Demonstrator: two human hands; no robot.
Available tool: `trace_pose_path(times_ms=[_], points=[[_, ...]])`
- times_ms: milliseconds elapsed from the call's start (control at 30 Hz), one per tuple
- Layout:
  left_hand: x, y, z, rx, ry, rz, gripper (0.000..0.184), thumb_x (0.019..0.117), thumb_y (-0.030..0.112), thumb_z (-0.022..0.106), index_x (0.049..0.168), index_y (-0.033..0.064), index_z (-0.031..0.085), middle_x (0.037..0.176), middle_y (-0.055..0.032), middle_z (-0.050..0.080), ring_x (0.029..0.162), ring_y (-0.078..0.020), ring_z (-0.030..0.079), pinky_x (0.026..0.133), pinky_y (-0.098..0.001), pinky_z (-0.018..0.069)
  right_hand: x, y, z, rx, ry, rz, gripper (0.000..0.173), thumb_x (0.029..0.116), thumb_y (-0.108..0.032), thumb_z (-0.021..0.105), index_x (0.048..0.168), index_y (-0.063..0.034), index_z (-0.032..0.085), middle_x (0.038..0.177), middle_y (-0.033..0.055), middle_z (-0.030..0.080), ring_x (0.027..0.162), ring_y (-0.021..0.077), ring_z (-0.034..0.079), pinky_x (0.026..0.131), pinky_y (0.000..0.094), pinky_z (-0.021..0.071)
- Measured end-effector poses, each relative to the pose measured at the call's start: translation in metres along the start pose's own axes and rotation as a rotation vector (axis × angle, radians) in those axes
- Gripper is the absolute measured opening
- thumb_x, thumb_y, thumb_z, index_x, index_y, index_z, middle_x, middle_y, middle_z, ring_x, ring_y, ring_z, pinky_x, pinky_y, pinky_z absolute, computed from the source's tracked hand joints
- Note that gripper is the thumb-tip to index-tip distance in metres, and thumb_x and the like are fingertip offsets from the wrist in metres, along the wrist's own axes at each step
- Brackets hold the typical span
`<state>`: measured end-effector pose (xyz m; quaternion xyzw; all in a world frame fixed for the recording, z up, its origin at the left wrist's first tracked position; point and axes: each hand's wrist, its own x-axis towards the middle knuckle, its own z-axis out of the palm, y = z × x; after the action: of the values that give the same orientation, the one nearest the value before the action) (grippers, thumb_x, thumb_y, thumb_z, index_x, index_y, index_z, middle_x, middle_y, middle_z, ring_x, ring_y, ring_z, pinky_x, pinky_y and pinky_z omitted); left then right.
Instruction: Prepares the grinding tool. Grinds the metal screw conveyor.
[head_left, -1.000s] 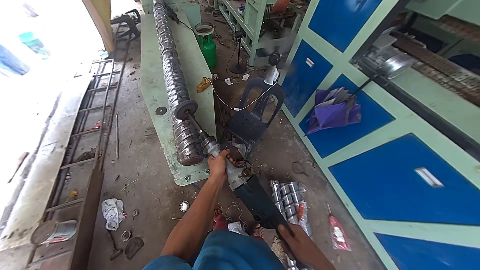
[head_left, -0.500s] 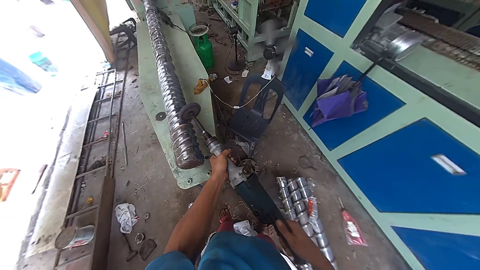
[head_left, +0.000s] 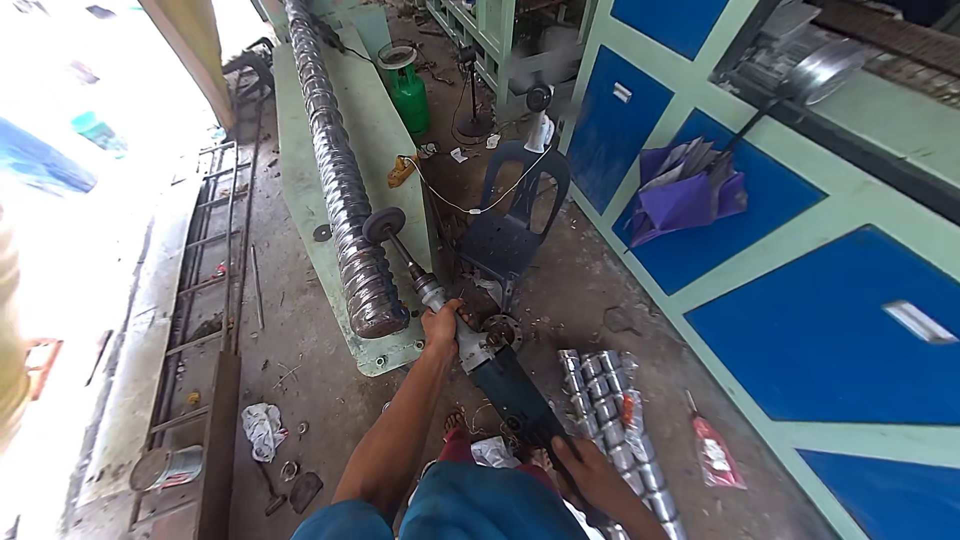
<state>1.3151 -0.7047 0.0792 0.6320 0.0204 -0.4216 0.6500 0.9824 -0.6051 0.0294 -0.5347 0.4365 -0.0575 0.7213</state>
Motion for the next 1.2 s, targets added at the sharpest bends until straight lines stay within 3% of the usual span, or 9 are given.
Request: trace_pose_path(times_ms=[400, 633, 767, 900, 1067, 1200], points=[[-0.028, 0.020, -0.031, -0.035, 0.041, 0.087, 0.018, 0.0952, 0.004, 0.066, 0.104, -0.0002, 0.050, 0.066, -0.0097, 0.057, 0.050, -0.0211, 0.061, 0.053, -0.0401, 0.0613, -0.006, -0.010, -0.003, -0.076, -0.080, -0.062, 0.051, 0.1020, -0.059, 0.050, 0.092, -0.0114, 0.066, 0.061, 0.0021, 0.061, 0.046, 0.0142, 0.057, 0.046, 0.0325, 0.0513], [-0.060, 0.038, -0.040, -0.088, -0.006, 0.153, 0.009, 0.0976, 0.005, 0.062, 0.097, 0.0012, 0.054, 0.063, -0.0066, 0.055, 0.050, -0.0198, 0.059, 0.055, -0.0402, 0.0607, -0.015, -0.013, -0.009, -0.164, -0.118, -0.156, 0.050, 0.0987, -0.062, 0.055, 0.095, -0.0141, 0.068, 0.062, -0.0016, 0.060, 0.049, 0.0106, 0.057, 0.048, 0.0313, 0.0517], [-0.053, 0.038, -0.035, -0.085, -0.014, 0.150, 0.012, 0.0960, 0.003, 0.064, 0.100, 0.0004, 0.053, 0.064, -0.0081, 0.055, 0.051, -0.0204, 0.059, 0.054, -0.0396, 0.0602, -0.013, -0.010, -0.006, -0.144, -0.102, -0.145, 0.053, 0.0985, -0.064, 0.053, 0.098, -0.0134, 0.067, 0.063, -0.0009, 0.061, 0.049, 0.0118, 0.058, 0.048, 0.0320, 0.0519], [-0.036, 0.029, -0.021, -0.051, -0.034, 0.104, 0.013, 0.0952, 0.002, 0.064, 0.100, 0.0001, 0.052, 0.064, -0.0084, 0.055, 0.050, -0.0208, 0.060, 0.054, -0.0393, 0.0607, -0.013, -0.004, 0.000, -0.075, -0.058, -0.136, 0.048, 0.1020, -0.057, 0.051, 0.099, -0.0112, 0.066, 0.064, 0.0008, 0.062, 0.049, 0.0132, 0.058, 0.047, 0.0319, 0.0520], [-0.020, 0.022, -0.006, -0.022, -0.054, 0.025, 0.017, 0.0943, 0.003, 0.066, 0.103, -0.0007, 0.051, 0.065, -0.0097, 0.056, 0.051, -0.0213, 0.061, 0.053, -0.0394, 0.0607, -0.017, -0.008, 0.005, -0.063, 0.011, -0.128, 0.054, 0.1074, -0.054, 0.039, 0.104, -0.0068, 0.064, 0.067, 0.0054, 0.065, 0.050, 0.0179, 0.061, 0.048, 0.0367, 0.0553], [-0.015, 0.024, -0.003, -0.026, -0.059, -0.002, 0.021, 0.0941, 0.002, 0.066, 0.106, -0.0002, 0.049, 0.067, -0.0100, 0.057, 0.051, -0.0212, 0.061, 0.053, -0.0387, 0.0606, -0.016, -0.013, 0.009, -0.055, 0.033, -0.111, 0.055, 0.1077, -0.055, 0.037, 0.103, -0.0064, 0.063, 0.067, 0.0065, 0.064, 0.050, 0.0183, 0.060, 0.049, 0.0367, 0.0551]])
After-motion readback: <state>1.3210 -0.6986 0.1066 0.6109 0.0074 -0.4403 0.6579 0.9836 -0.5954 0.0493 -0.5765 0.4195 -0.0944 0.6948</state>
